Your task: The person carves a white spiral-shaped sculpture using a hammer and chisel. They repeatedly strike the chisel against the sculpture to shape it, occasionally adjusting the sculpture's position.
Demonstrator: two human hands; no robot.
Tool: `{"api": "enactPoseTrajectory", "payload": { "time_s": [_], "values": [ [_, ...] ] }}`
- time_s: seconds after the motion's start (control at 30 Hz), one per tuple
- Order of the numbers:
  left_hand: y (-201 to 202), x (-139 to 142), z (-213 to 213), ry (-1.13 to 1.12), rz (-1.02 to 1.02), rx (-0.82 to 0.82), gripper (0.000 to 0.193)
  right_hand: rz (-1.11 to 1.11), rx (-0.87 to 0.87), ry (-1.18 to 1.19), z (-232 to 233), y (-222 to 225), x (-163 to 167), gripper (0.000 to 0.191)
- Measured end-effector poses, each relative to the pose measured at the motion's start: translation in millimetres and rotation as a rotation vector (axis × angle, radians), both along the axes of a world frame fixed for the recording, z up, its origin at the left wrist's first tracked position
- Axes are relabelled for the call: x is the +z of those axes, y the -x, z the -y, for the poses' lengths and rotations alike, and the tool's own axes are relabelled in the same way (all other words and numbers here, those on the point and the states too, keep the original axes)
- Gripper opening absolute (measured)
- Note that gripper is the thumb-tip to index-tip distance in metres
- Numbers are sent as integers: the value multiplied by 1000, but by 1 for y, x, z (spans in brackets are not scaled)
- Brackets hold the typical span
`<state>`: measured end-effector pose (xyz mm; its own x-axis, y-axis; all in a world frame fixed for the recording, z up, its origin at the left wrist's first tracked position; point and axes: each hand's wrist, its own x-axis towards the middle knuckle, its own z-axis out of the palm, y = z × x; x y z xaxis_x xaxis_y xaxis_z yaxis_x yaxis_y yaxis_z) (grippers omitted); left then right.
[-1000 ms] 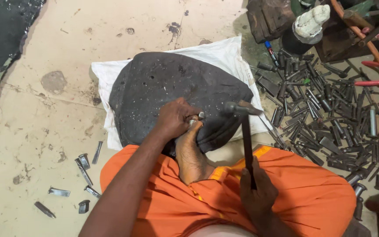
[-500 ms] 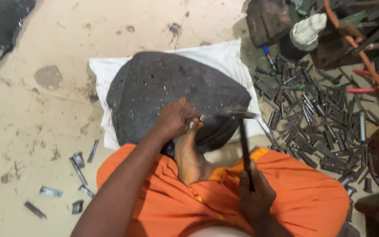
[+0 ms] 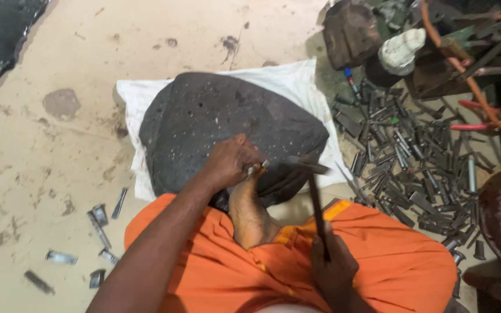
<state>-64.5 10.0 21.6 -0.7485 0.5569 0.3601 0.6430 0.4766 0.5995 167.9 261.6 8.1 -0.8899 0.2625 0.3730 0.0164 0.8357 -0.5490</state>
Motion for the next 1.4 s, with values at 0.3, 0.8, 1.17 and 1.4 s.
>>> {"api": "enactPoseTrajectory", "payload": {
  "time_s": [0.3,0.8,1.17,1.4],
  "values": [
    [2,0,1,55,49,-27,29,141,83,48,-2,-6,-4,37],
    [-1,3,8,41,41,-77,37,159,138,-147,-2,-4,-17,44],
    [-1,7,11,79,139,-65,39,36,155,-3,7,-1,-4,39],
    [-4,13,10,47,194,-81,37,259,121,42,3,-2,-8,43]
  ]
}}
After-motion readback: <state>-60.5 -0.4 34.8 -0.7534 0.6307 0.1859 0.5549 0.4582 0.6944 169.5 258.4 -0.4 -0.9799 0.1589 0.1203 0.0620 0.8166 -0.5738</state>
